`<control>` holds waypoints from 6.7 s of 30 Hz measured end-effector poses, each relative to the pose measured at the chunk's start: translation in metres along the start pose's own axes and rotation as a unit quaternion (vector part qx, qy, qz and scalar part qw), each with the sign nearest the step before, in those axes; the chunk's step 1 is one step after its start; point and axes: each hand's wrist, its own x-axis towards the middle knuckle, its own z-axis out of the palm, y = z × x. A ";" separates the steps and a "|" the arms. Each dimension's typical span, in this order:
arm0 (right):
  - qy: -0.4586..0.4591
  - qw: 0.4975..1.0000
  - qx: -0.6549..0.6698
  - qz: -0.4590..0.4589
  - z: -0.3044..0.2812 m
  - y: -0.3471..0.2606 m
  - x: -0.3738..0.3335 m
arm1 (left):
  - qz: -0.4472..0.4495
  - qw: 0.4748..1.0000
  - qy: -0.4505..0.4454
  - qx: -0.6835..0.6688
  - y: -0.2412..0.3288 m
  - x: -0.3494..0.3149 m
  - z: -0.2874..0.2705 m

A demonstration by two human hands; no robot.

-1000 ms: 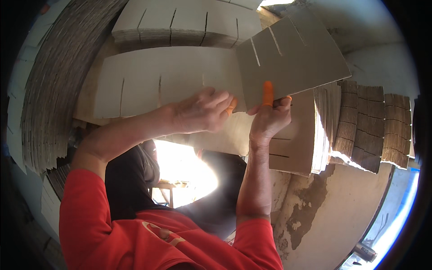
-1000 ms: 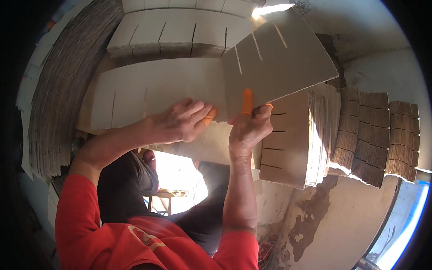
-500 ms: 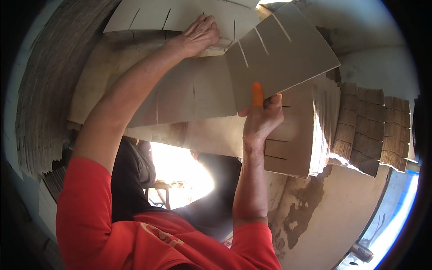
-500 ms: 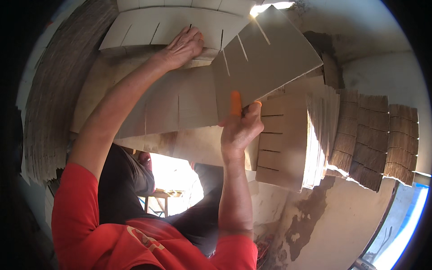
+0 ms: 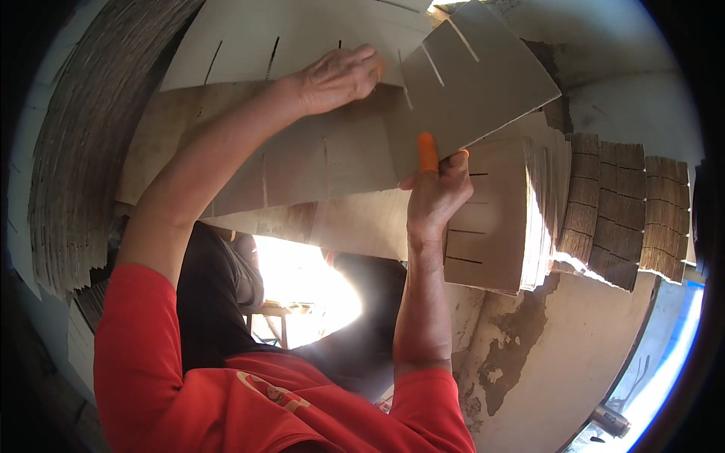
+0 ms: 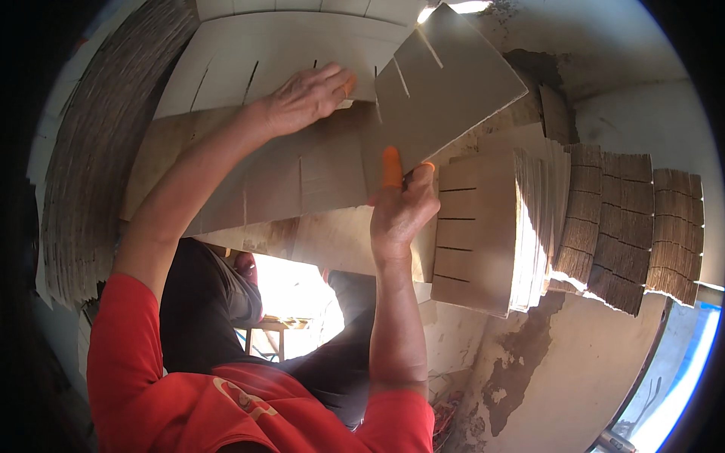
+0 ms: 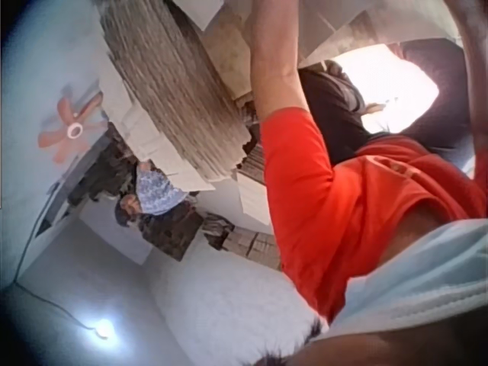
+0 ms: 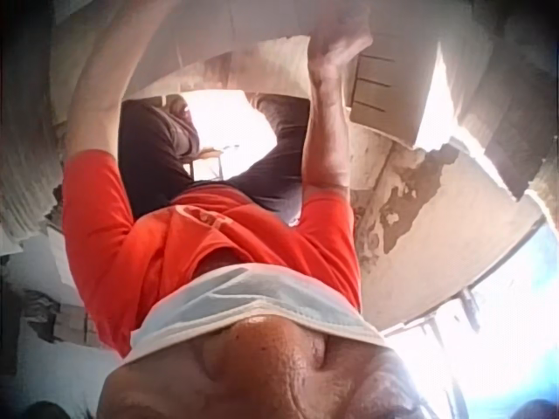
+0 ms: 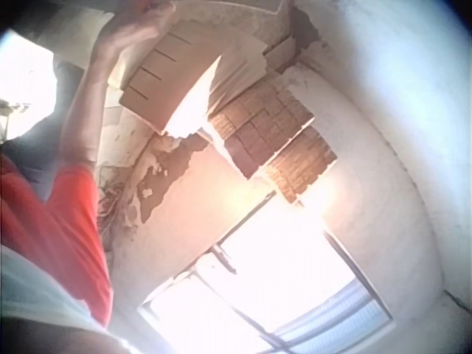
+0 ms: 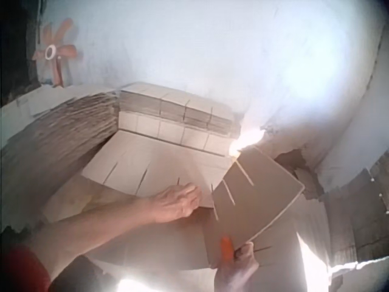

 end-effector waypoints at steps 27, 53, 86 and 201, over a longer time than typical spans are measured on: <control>0.012 0.999 -0.027 -0.037 -0.017 0.004 0.008 | -0.088 0.963 0.013 -0.253 0.083 -0.007 -0.074; 0.007 1.000 -0.019 -0.015 -0.012 -0.010 0.000 | -0.045 0.997 0.065 0.021 -0.041 0.017 -0.006; 0.064 0.994 -0.056 -0.071 -0.021 -0.008 0.008 | 0.118 0.987 0.104 -0.017 0.110 -0.015 -0.062; -0.043 0.820 -0.547 -0.160 -0.225 0.083 -0.023 | -0.102 0.983 -0.153 -0.028 0.099 -0.061 -0.126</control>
